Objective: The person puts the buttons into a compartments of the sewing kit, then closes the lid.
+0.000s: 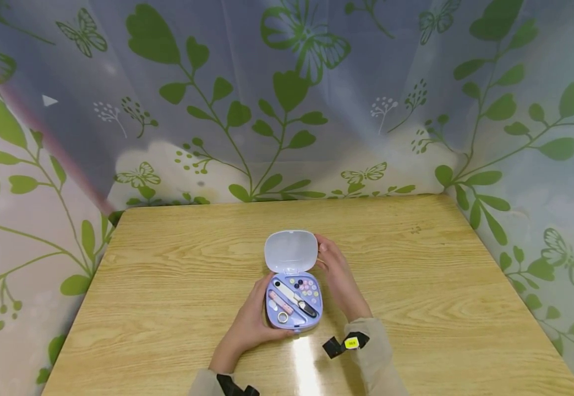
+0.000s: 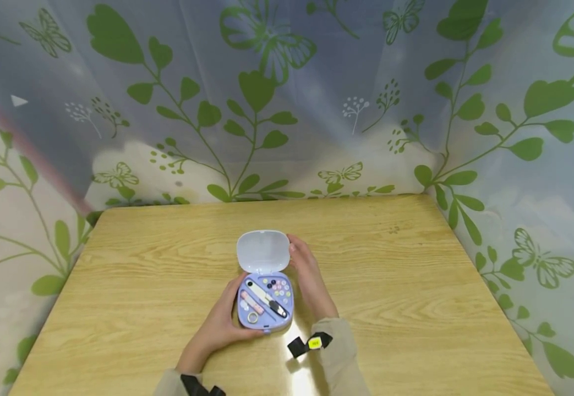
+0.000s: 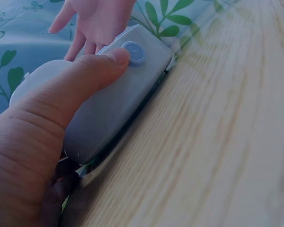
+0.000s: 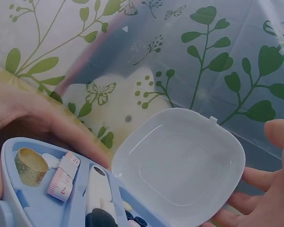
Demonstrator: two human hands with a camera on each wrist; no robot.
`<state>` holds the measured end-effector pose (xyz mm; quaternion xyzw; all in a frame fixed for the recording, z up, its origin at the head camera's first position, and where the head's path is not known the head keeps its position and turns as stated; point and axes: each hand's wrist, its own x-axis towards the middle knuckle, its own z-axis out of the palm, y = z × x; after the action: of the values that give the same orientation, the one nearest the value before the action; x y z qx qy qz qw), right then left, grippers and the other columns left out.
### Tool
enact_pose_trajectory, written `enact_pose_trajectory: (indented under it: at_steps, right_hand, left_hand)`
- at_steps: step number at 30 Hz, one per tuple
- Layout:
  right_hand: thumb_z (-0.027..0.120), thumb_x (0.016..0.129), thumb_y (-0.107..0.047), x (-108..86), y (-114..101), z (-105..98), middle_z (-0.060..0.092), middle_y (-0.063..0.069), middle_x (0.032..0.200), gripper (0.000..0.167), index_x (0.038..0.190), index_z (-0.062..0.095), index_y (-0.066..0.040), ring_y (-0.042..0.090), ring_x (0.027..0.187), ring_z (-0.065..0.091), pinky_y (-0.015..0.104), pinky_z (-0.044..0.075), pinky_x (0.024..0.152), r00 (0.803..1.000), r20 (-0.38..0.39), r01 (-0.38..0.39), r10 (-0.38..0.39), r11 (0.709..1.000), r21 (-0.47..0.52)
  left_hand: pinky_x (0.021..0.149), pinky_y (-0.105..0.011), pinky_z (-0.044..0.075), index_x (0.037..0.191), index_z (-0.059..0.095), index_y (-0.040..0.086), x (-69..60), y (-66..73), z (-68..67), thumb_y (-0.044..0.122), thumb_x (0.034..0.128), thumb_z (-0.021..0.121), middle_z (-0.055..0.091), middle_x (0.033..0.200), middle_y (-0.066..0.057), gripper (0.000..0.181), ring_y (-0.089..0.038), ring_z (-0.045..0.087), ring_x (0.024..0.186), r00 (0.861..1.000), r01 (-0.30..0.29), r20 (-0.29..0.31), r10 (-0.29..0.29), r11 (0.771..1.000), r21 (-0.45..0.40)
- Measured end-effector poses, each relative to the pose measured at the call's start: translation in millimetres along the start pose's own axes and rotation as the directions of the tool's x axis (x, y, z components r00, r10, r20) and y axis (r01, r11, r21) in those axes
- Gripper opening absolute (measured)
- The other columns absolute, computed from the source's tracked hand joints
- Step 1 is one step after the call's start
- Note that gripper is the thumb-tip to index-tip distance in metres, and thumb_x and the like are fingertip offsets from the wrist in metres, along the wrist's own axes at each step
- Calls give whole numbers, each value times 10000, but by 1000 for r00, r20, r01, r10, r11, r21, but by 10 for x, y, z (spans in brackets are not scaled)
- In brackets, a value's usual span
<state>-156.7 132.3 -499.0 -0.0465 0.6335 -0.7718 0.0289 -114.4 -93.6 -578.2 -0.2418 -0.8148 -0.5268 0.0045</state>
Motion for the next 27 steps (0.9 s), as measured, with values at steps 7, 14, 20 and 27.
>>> enact_pose_trajectory:
  at_steps: [7,14,20,27]
  right_hand:
    - [456,1057,-218,-31,5,34,491,213,1378,413,1364,473,59,266,1231,496,545,364,1103,997,-72,42,-42,999,5]
    - [586,1003,-173,-60,2,93,619,109,1171,288,1167,575,63,178,1058,593,460,487,995,976,-212,45,-50,999,-27]
    - [669,951,-147,-97,28,131,662,19,990,194,1048,628,16,159,947,610,388,517,904,958,-280,42,-58,997,-63]
    - [657,940,-94,-194,84,53,659,196,1149,260,1122,615,86,183,1065,622,294,486,973,984,-167,52,-54,998,-18]
  left_hand:
    - [1171,-450,289,1584,205,203,3,-6,1,421,551,972,364,1532,21,1305,-197,379,1387,1000,-1,0,1,1000,1]
    - [1178,-439,277,1571,230,217,1,0,7,412,539,978,373,1522,33,1290,-188,386,1384,1000,20,1,-20,1000,-17]
    - [1182,-443,268,1596,103,235,-3,-3,5,432,534,975,387,1522,17,1389,-190,397,1380,999,41,2,-41,999,-27]
    - [1185,-441,255,1603,-15,155,-10,-1,-4,455,540,968,382,1533,-19,1479,-197,385,1392,998,64,4,-64,998,-10]
